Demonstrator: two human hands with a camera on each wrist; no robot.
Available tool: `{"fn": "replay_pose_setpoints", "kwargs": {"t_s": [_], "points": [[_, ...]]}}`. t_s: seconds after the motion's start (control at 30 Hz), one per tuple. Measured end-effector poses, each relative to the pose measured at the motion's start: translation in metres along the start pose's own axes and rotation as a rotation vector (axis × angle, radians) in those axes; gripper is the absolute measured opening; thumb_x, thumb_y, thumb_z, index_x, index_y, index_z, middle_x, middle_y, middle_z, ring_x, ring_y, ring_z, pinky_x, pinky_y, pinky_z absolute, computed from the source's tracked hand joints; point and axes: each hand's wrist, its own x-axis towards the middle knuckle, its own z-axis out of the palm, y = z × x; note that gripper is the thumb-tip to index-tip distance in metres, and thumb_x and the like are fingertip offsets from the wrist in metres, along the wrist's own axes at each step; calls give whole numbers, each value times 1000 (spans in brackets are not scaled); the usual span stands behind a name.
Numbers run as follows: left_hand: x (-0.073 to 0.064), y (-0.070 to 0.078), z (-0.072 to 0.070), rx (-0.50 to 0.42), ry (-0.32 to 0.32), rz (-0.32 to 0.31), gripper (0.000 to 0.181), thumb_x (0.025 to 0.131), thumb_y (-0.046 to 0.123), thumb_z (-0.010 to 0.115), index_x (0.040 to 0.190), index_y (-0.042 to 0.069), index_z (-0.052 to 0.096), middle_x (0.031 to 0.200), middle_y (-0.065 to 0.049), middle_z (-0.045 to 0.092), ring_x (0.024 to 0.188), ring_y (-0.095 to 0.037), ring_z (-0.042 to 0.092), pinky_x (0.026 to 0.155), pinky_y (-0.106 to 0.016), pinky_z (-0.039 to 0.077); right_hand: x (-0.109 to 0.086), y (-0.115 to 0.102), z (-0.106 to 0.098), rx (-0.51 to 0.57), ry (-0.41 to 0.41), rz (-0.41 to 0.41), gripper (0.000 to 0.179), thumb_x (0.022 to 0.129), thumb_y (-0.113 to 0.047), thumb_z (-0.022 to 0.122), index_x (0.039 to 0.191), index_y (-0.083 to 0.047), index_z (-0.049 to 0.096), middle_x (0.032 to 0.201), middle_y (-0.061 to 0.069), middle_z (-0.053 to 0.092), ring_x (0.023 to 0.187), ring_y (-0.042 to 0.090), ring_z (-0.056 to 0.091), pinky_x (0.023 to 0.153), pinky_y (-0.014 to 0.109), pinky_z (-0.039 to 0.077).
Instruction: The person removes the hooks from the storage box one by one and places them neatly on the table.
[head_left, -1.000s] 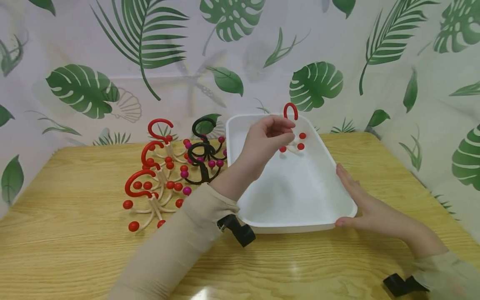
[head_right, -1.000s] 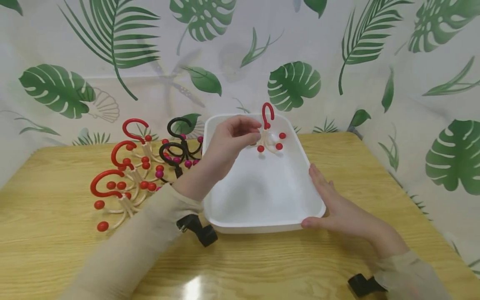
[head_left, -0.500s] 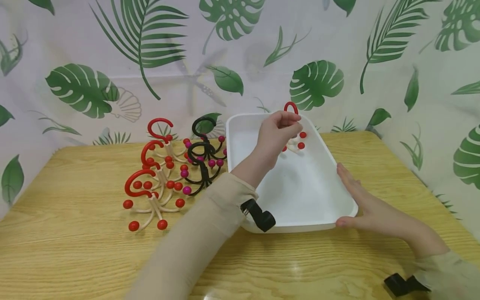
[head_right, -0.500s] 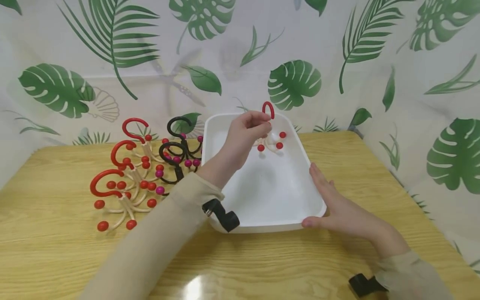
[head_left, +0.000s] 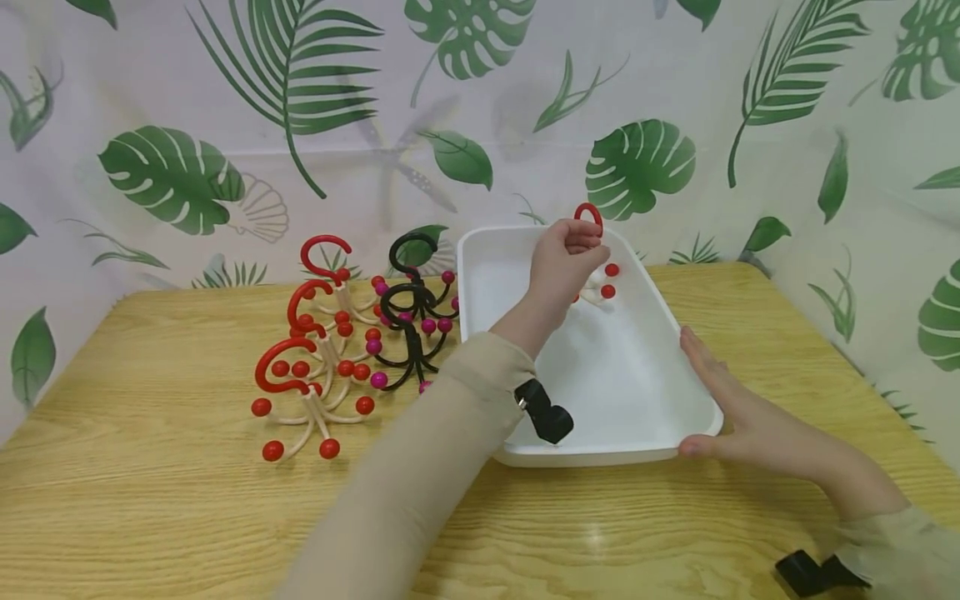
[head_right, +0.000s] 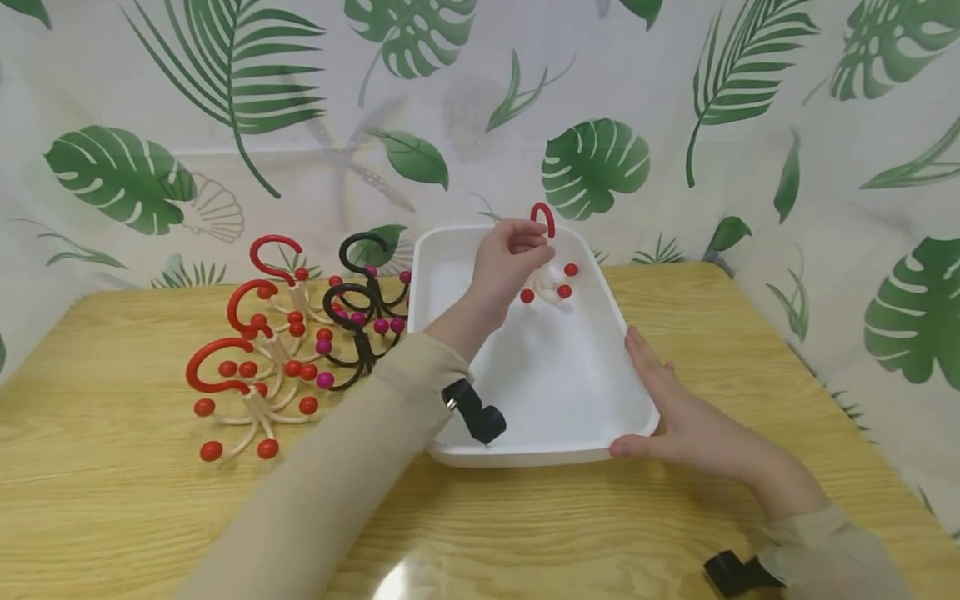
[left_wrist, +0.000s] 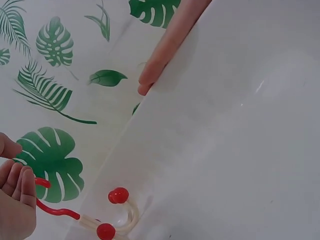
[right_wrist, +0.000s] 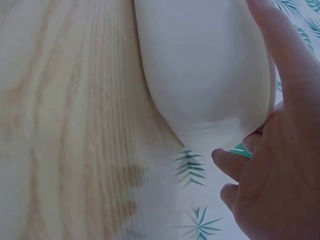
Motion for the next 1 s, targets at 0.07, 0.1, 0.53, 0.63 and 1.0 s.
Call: {"fn": "replay_pose_setpoints", "kwargs": {"t_s": [0.07,0.1,0.53,0.63,1.0], "points": [[3,-4,3,28,5,-3,24,86,4,68,108,6,59,93,1,59,86,-11,55,73,-17,50,-1,1,0,-7,-1,7,118,77,-20,80,152,-25,-11,158,8,-14,141,41,-8,113,41,-6],[5,-5,4,48,12,-6,26,86,5,69,110,7,59,95,2,58,88,-11,54,74,-17,50,-1,1,0,-14,-2,3,118,77,-20,80,152,-25,-11,158,8,-14,141,41,-8,113,38,-7],[16,-16,3,121,-147,52,56,85,5,69,136,16,48,137,2,46,127,-17,42,104,-27,37,-1,3,-1,-37,4,-24,118,76,-21,81,153,-23,-10,158,8,-13,142,39,-6,110,20,-7],[18,-17,2,184,-189,53,60,85,8,70,139,20,46,140,5,42,129,-16,39,101,-30,41,-1,3,0,-44,3,-8,119,76,-20,81,152,-24,-10,158,5,-13,142,38,-6,109,19,-6],[24,-19,2,183,-276,-3,58,85,7,69,137,19,48,137,0,47,127,-20,42,98,-27,42,-1,4,0,-59,1,-33,118,77,-23,80,152,-22,-11,158,6,-14,142,39,-8,113,29,-9]]}}
